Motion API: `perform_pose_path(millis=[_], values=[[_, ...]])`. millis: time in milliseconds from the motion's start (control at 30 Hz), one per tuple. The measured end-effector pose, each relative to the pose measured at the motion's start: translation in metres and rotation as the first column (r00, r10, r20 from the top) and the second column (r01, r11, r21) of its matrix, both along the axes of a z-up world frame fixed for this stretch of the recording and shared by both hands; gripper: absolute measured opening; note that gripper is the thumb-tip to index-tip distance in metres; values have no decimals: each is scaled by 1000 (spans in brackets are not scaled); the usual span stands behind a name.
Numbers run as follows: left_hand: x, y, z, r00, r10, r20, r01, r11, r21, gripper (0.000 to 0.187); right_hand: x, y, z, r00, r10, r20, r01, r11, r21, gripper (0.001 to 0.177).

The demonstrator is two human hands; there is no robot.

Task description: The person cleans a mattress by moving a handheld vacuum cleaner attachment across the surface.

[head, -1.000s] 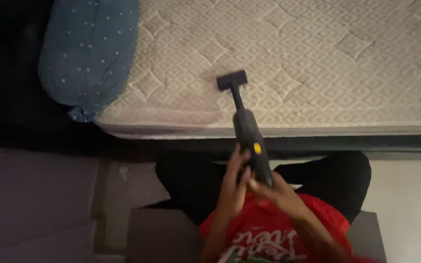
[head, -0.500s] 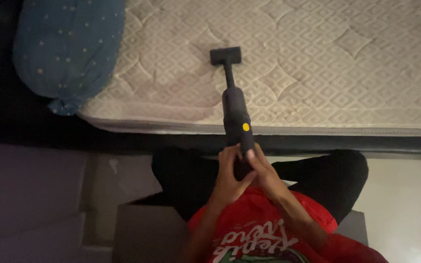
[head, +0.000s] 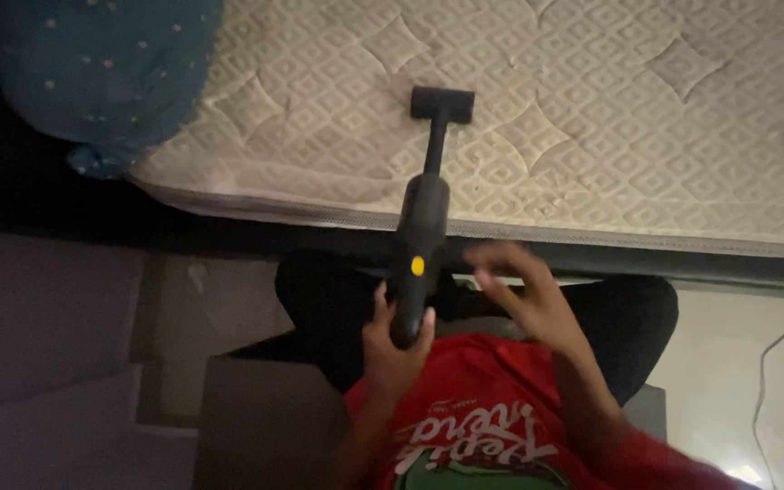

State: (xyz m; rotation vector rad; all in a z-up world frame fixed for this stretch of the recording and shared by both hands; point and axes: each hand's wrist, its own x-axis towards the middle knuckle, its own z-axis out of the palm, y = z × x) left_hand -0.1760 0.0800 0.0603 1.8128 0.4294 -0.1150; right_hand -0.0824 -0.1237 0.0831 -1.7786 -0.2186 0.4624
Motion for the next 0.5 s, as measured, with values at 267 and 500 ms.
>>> perform_pose_path(millis=[267,500], values=[[-17,50,84,941,-267,208,270,963,17,24,69,78,8,699,364,615,-344,926,-157,36],[-20,48,67,971,-229,68,232,972,-40,20,68,80,-49,723,374,581,-347,924,-163,43]])
